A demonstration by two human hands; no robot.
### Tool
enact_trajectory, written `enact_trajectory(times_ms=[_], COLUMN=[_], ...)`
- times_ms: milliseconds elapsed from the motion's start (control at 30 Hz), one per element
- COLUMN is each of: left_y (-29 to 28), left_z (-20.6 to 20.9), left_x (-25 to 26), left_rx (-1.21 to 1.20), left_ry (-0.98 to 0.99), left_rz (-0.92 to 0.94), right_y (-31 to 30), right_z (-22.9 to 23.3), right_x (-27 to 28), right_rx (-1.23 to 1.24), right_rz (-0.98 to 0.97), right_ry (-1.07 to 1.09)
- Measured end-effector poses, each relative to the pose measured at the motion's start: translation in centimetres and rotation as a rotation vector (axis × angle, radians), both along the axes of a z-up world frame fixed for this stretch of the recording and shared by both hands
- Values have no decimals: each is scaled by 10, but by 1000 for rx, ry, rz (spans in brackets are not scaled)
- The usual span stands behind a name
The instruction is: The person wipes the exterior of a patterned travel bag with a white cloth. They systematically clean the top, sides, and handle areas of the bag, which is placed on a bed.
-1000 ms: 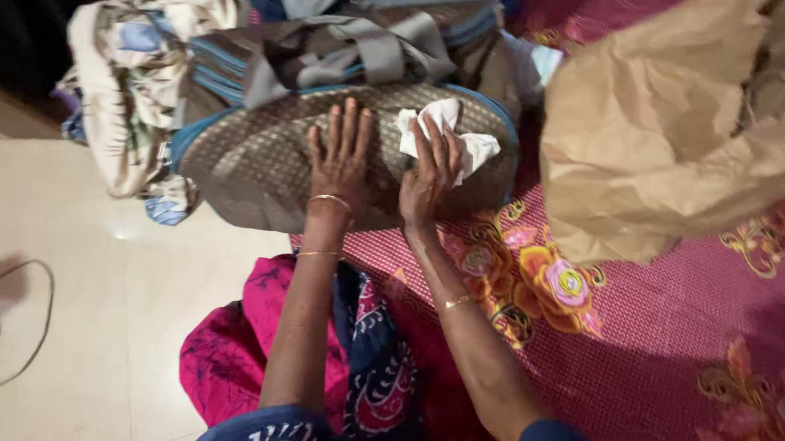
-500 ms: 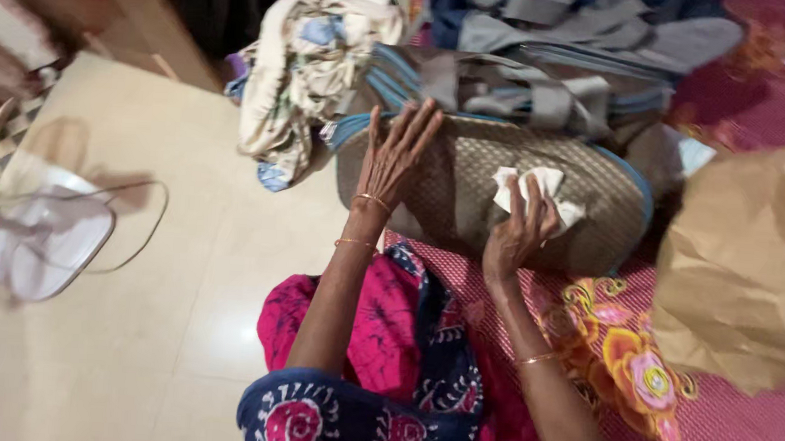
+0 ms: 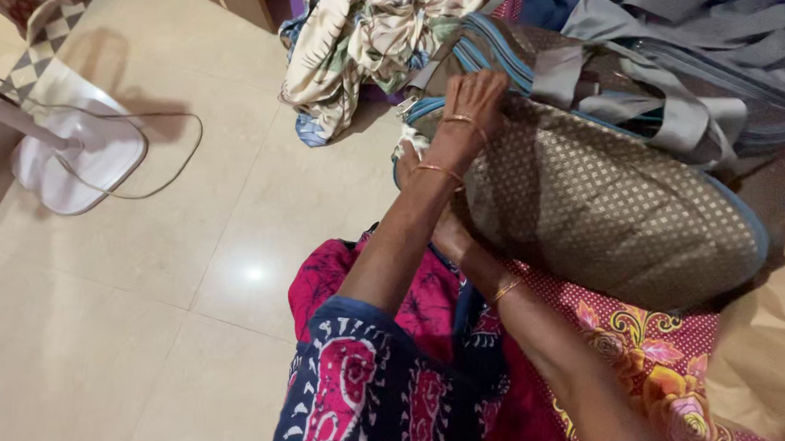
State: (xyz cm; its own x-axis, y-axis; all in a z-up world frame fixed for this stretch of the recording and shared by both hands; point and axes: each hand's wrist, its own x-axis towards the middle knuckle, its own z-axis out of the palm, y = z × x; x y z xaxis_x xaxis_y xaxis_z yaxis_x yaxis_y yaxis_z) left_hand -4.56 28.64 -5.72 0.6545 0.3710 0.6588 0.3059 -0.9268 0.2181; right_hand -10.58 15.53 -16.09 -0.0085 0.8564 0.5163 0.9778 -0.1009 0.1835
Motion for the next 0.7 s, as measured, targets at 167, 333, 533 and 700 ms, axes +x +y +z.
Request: enact_trajectory(times_ms=[167,333,533,700], left_y=[-1,-8,-21,-85], left_z=[8,9,48,49], left_x=[-7,-22,-54,-86], left_rx=[-140,-93,-375,167], left_ry=[147,-85,306,79], left_rz=[-29,-78,-21,20], right_y=[-20,-111,-200,-152], right_z=[-8,9,68,90], right_x=[-12,-13,13,39], right_rx=[-70,-343,134,186], right_rz=[4,16,-32,-213], right_ry=[-40,-214,267,123])
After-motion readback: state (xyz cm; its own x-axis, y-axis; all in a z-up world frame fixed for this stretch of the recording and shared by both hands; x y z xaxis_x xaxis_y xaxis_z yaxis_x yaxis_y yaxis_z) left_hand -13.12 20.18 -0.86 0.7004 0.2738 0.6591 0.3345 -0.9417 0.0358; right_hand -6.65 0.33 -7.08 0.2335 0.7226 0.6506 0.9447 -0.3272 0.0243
